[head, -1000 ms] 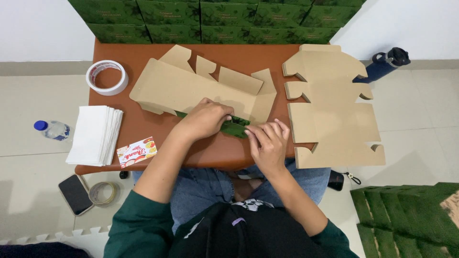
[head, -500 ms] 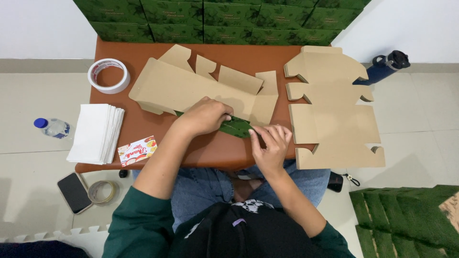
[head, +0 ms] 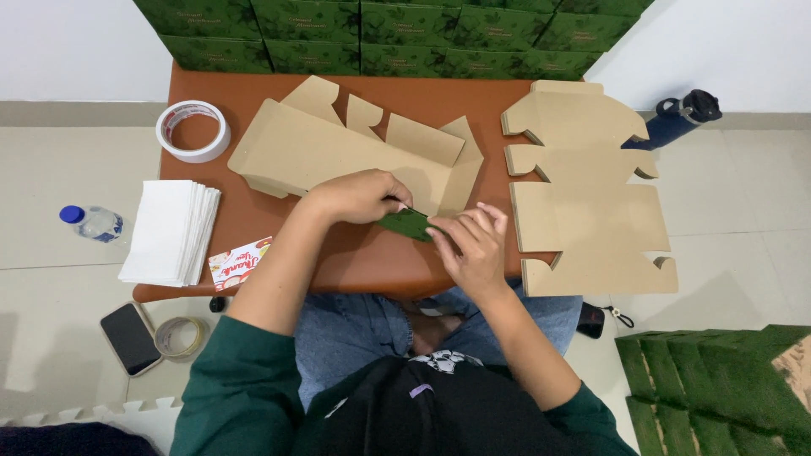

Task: Folding cardboard templates into boxes and applying internal labels.

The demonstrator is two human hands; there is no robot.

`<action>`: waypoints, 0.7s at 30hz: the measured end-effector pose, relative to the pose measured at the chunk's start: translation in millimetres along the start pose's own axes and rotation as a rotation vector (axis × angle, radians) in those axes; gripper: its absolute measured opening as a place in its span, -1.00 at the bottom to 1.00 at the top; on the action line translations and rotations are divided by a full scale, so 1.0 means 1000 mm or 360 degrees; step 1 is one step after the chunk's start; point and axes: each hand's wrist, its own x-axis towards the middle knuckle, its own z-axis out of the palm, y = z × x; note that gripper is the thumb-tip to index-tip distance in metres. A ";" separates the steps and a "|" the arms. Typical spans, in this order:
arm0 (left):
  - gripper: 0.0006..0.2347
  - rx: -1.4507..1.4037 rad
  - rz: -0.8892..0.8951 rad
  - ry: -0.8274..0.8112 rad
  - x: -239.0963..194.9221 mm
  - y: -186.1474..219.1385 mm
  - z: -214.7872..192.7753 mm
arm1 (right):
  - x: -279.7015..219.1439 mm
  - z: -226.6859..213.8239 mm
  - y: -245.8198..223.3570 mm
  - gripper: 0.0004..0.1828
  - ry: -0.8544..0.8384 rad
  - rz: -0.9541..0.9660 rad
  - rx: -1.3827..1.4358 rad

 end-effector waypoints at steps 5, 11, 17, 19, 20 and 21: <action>-0.78 -0.0059 0.0008 -0.0090 0.000 0.002 -0.005 | 0.001 0.007 -0.003 -0.95 0.0002 -0.0072 -0.0048; -0.68 -0.0147 -0.0077 -0.0105 -0.006 0.014 -0.009 | -0.004 0.005 0.002 -0.86 -0.0107 -0.0019 -0.0041; -0.83 0.0355 0.0110 0.0165 -0.018 0.014 0.020 | -0.004 -0.017 0.033 -0.64 -0.0301 0.0140 0.0047; -0.87 0.0444 0.0196 0.0269 -0.020 0.007 0.033 | -0.004 -0.024 0.047 -0.58 -0.0376 0.0126 -0.0073; -0.85 0.0446 0.0238 0.0293 -0.024 0.009 0.037 | -0.004 -0.028 0.053 -0.62 -0.0440 0.0129 -0.0171; -0.83 0.0448 0.0279 0.0317 -0.028 0.011 0.041 | -0.005 -0.032 0.059 -0.65 -0.0503 0.0132 -0.0269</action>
